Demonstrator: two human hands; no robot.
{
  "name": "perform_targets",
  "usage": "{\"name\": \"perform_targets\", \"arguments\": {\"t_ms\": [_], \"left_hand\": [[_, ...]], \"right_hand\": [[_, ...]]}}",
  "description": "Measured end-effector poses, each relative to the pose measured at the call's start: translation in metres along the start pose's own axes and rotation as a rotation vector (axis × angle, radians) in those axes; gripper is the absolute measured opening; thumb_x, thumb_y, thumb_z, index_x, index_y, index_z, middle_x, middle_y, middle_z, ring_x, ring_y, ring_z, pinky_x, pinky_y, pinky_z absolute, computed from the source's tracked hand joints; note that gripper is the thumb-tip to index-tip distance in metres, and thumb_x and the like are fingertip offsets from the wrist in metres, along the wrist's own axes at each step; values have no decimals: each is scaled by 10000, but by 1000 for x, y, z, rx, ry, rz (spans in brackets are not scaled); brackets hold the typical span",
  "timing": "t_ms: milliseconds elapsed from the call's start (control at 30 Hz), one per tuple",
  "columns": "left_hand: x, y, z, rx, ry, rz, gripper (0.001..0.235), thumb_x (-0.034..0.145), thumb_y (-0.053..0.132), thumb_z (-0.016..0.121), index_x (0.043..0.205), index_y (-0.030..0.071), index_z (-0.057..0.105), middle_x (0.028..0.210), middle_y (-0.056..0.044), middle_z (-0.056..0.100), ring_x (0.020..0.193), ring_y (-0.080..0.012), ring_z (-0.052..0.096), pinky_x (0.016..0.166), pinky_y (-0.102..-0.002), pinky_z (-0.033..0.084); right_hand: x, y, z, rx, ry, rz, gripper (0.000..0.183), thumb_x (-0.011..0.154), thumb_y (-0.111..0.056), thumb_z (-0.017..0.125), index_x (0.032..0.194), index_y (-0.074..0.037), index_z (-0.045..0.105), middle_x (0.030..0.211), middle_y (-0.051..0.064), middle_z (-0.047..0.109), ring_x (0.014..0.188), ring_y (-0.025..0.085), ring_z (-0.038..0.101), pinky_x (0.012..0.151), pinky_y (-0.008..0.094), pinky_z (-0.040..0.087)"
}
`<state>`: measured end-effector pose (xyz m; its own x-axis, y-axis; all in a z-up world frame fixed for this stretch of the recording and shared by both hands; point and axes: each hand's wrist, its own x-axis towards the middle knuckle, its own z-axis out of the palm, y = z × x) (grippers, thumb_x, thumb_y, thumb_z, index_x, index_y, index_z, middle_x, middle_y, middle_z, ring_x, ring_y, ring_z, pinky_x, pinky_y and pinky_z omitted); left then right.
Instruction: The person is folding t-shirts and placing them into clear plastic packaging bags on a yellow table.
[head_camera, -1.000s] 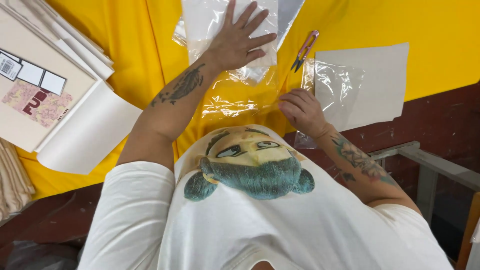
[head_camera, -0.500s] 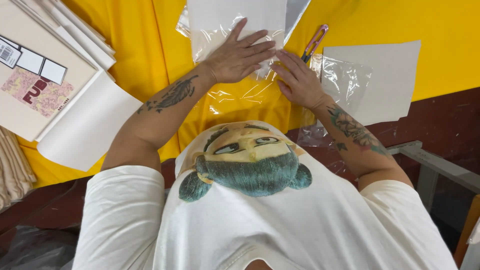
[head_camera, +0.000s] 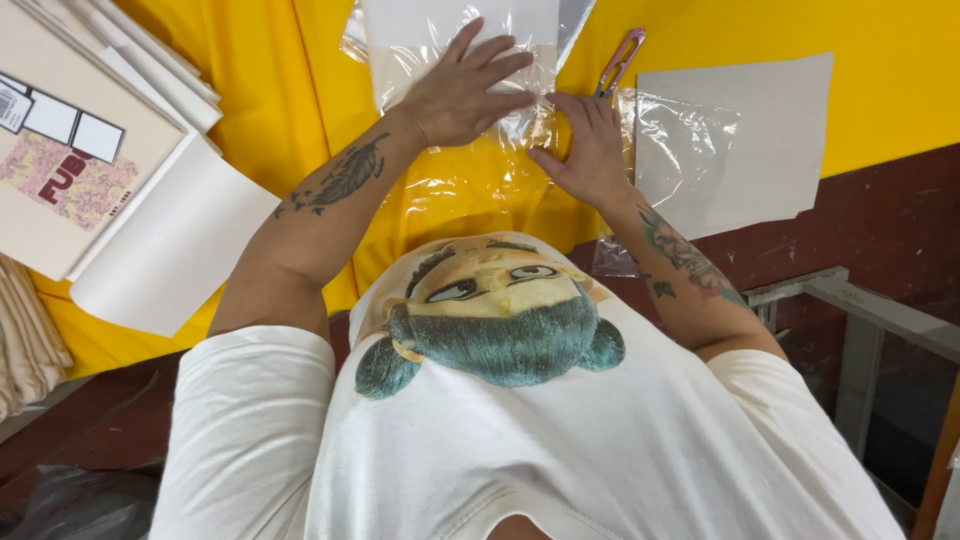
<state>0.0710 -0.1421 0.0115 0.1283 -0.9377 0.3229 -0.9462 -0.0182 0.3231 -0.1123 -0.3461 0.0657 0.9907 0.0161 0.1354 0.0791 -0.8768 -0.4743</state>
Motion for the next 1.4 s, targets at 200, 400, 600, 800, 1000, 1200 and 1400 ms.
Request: {"name": "perform_targets", "arguments": {"t_ms": [200, 400, 600, 800, 1000, 1200, 1400], "left_hand": [[6, 17, 6, 70, -75, -35, 481, 1097, 343, 594, 1571, 278, 552, 1576, -194, 477, 1420, -470, 400, 1203, -683, 57], [5, 21, -8, -137, 153, 34, 249, 1137, 340, 628, 1208, 182, 807, 1197, -43, 702, 1194, -301, 524, 1170, -550, 224], [-104, 36, -71, 158, 128, 0, 353, 967, -31, 665, 1305, 67, 695, 1251, -79, 683, 1184, -306, 576, 1132, -458, 404], [-146, 51, -69, 95, -43, -57, 717, 927, 46, 750, 1578, 7, 453, 1607, -191, 483, 1512, -443, 358, 1225, -676, 187], [-146, 51, -50, 252, 67, -23, 305, 1059, 225, 737, 1317, 79, 662, 1553, -116, 536, 1487, -368, 428, 1250, -617, 237], [-132, 63, -47, -321, 373, -432, 229, 1098, 60, 565, 1270, -18, 695, 1234, -141, 728, 1274, -375, 617, 1122, -449, 507], [-132, 54, -43, -411, 462, -573, 224, 1060, 41, 558, 1220, 19, 713, 1247, -137, 725, 1166, -322, 688, 1066, -409, 531]], "right_hand": [[3, -18, -6, 286, -85, 224, 468, 1017, -128, 663, 1440, -109, 462, 993, -5, 674, 909, 188, 669, 1010, 425, 387], [-18, 19, -9, 348, 26, 12, 326, 1077, 4, 403, 1370, -19, 543, 1078, 131, 677, 938, 292, 703, 869, 404, 559], [-17, 43, -14, -248, -20, -269, 420, 1054, -38, 648, 1456, -99, 544, 1426, 199, 539, 1269, 410, 537, 1058, 550, 461], [13, 43, -6, -216, 118, -615, 111, 1011, 14, 752, 1112, -19, 723, 1417, 160, 627, 1313, 368, 602, 1154, 483, 497], [14, 41, -33, 1, -21, -547, 73, 1085, -19, 665, 1122, 30, 704, 1369, 163, 692, 1266, 351, 677, 1055, 449, 585], [6, 38, -23, 26, -37, -472, 309, 978, 38, 717, 1267, 45, 605, 1421, 223, 628, 1338, 402, 598, 1149, 493, 502], [10, 20, -15, 208, 20, -387, 49, 1037, -1, 696, 1056, 38, 717, 1293, 202, 707, 1264, 399, 650, 1121, 497, 518]]}}
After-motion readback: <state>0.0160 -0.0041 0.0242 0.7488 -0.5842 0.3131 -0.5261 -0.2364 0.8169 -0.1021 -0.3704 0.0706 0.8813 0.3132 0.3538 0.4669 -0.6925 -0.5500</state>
